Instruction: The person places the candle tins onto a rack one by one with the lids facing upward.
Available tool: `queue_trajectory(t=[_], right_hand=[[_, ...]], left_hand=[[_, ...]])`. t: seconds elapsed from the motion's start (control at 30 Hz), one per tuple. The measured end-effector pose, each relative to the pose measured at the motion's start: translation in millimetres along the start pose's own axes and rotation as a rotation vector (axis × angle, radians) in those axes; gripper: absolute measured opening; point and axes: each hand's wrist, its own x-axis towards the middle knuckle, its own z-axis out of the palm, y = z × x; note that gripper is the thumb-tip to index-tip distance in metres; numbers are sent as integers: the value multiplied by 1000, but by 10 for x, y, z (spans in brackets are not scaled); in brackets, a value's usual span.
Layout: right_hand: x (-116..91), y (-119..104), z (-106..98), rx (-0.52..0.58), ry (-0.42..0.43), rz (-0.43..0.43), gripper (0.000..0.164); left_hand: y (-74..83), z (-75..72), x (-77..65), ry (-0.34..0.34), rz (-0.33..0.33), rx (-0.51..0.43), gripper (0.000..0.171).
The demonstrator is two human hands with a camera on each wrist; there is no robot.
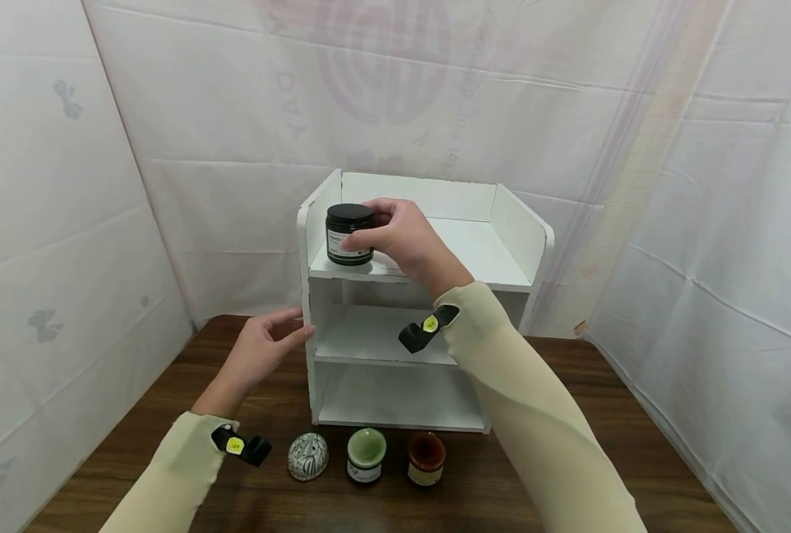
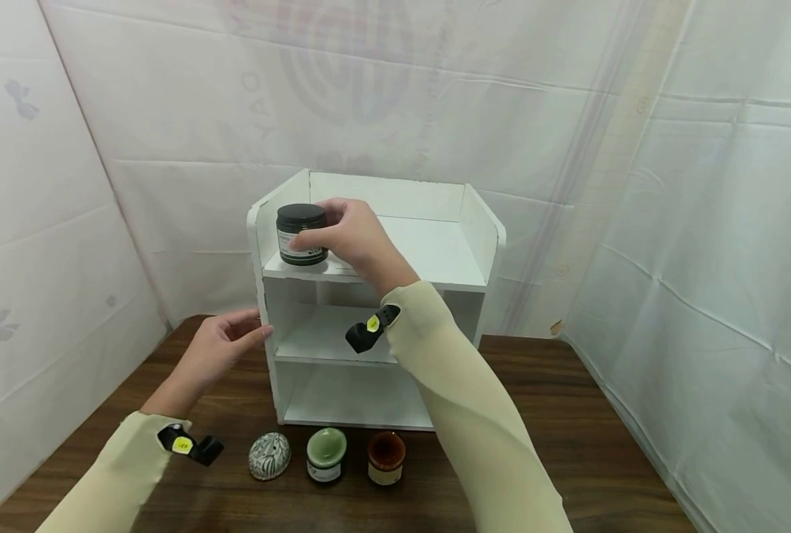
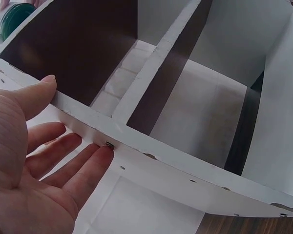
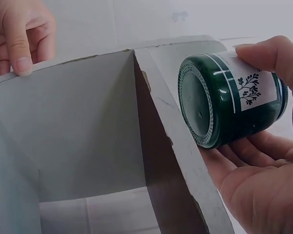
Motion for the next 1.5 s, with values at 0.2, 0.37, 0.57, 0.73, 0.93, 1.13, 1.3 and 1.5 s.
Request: queue_trajectory(t=[0.2,0.37,0.57,0.73,0.93,1.13,1.3,1.5], right_hand=[[53,3,-30,-5,3,25,41],[101,15,-27,-20,-1,36,42],[131,21,-16,-50,0,71,42],[134,1,-16,-56,-6,97,46],[144,-3,3,-35,-18,112,48],[148,-8,20,-53,-11,119,48],[143,-22,11,-52,-19,136,48],[111,-40,2,-141,-17,127,47]], left_hand=[[1,7,1,1,6,4,66],[5,2,-3,-2,7,1,65],[4,10,-2,-8,8,2,64],[9,12,3,-9,15,2,62],[28,-4,-7,-12,9,12,64],[31,-4,-15,-10,-1,8,65],[34,0,-7,-15,3,3,63],[42,3,4,-19,-3,6,66]])
